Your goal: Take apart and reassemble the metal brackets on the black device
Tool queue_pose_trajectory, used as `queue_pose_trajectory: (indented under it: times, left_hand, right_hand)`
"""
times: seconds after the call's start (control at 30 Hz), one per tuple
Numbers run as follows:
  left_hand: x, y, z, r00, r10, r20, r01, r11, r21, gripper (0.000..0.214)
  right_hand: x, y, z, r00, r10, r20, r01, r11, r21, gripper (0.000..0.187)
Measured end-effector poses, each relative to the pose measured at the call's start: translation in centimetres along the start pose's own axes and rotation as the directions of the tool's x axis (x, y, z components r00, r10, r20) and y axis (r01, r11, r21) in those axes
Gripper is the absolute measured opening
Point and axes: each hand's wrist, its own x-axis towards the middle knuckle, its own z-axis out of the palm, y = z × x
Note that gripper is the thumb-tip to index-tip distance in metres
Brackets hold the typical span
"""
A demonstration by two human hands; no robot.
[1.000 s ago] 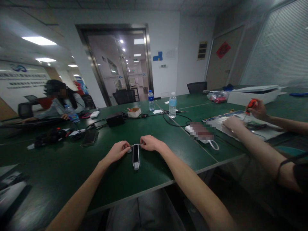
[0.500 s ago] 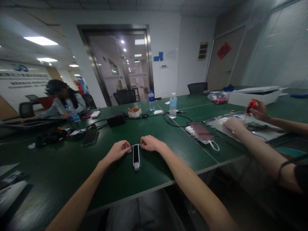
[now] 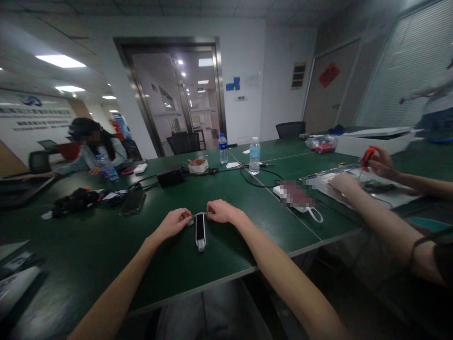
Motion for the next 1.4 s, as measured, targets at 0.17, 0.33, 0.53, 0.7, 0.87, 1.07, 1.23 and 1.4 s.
queue_pose_trajectory:
  times: [0.17, 0.33, 0.53, 0.7, 0.87, 1.07, 1.23, 1.4]
  left_hand:
    - [0.03, -0.09, 0.02, 1.0, 0.023, -0.009, -0.023, 0.999, 0.039, 0.027]
    - [-0.15, 0.24, -0.36, 1.0, 0.0, 0.002, 0.0, 1.0, 0.003, 0.022]
    - [-0.16, 0.34, -0.44, 1.0, 0.013, -0.018, -0.013, 1.0, -0.027, 0.019]
    - [-0.27, 0.64, -0.52, 0.999, 0.012, -0.035, -0.013, 1.0, -0.024, 0.022]
    - [-0.24, 0.57, -0.51, 1.0, -0.003, -0.026, 0.003, 1.0, -0.018, 0.022]
    - [-0.02, -0.01, -0.17, 1.0, 0.018, -0.025, -0.018, 1.0, -0.024, 0.022]
    - [-0.15, 0.01, -0.1, 1.0, -0.011, 0.022, 0.011, 1.0, -0.009, 0.023]
    - [-0.12, 0.29, -0.19, 0.999, -0.027, 0.04, 0.025, 0.999, 0.034, 0.025]
  right_hand:
    - [0.01, 0.02, 0.0, 1.0, -0.003, -0.008, 0.003, 1.0, -0.007, 0.02]
    - [0.01, -0.03, -0.02, 1.0, 0.008, -0.002, -0.008, 1.0, 0.002, 0.02]
    - [-0.02, -0.13, -0.11, 1.0, 0.013, 0.006, -0.013, 1.0, -0.015, 0.019]
    - [-0.15, -0.31, -0.33, 1.0, 0.015, 0.015, -0.015, 1.0, 0.0, 0.019]
    - [-0.12, -0.2, -0.23, 0.999, 0.026, 0.019, -0.026, 1.0, 0.006, 0.019]
    - [0.08, 0.11, 0.15, 1.0, 0.008, 0.004, -0.008, 1.0, -0.008, 0.021]
    - [-0.02, -0.12, -0.04, 1.0, 0.021, 0.014, -0.021, 1.0, -0.015, 0.021]
    - [0.06, 0.11, 0.06, 1.0, 0.017, 0.006, -0.017, 1.0, -0.019, 0.021]
